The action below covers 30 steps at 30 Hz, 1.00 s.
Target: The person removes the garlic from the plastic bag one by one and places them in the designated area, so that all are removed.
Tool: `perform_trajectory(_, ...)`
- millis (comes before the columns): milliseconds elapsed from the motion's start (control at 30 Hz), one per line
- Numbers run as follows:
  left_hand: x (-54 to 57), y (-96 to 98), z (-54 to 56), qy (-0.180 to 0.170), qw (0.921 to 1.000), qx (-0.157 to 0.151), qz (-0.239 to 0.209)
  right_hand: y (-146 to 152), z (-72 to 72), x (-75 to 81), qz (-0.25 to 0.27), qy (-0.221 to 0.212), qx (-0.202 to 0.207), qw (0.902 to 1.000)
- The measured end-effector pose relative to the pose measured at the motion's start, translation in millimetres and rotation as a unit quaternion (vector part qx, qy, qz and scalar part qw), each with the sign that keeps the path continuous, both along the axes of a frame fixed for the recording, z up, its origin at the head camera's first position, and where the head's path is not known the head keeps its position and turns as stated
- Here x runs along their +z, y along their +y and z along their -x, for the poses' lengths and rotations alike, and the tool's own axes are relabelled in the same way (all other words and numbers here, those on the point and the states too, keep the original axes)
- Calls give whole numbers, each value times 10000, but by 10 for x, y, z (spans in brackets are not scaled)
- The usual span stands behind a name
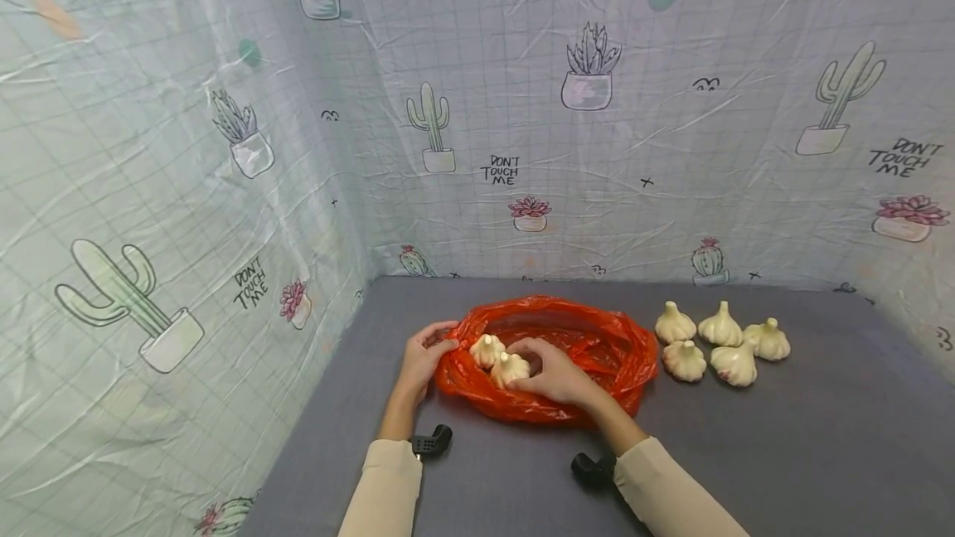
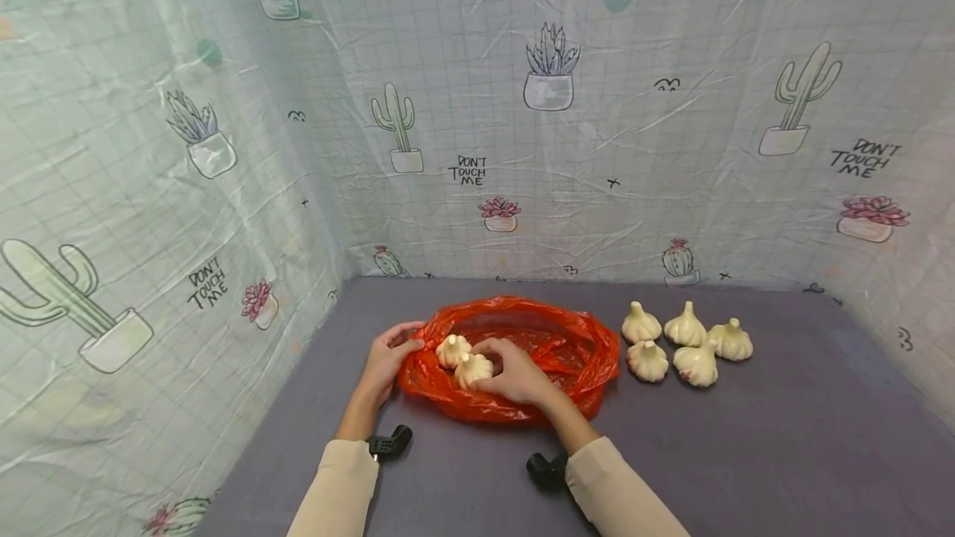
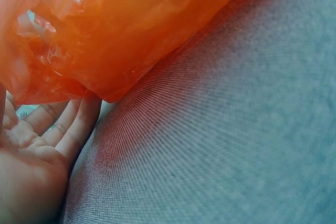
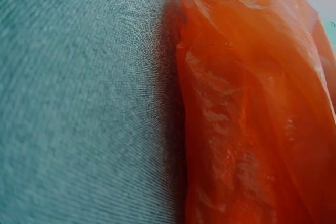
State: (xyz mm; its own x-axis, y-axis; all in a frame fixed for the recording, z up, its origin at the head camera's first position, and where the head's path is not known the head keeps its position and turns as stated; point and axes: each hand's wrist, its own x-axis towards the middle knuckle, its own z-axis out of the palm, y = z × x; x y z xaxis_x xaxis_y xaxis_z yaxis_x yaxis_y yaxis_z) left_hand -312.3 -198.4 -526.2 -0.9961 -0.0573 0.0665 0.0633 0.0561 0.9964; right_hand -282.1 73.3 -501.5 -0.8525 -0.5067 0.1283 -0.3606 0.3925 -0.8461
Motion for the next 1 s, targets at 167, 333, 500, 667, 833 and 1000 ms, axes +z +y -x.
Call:
perform_trajectory(167, 0, 3, -5, 2, 10000, -25, -35, 38, -16, 3, 193, -123, -183, 9996)
perform_trajectory(333, -1, -1, -7, 20, 10000, -40, -41, 82, -25, 27, 233, -163, -363, 9989)
perform_trajectory(500, 13, -6, -9, 21, 10000, -31, -46, 123, -27, 56, 335, -131, -417, 9985)
perform_trajectory(667, 19, -11, -4, -36, 9999, -73, -137, 164, -28, 72, 390, -174, -515, 9978)
perform_trajectory(833, 25, -10, -7, -88, 9999, -92, -114, 224, -42, 109, 339, -182, -622, 9973)
perform_trajectory(1000, 91, 6, -39, -74, 9998, -166, -90, 292, -54, 151, 471, -304, -617, 9965)
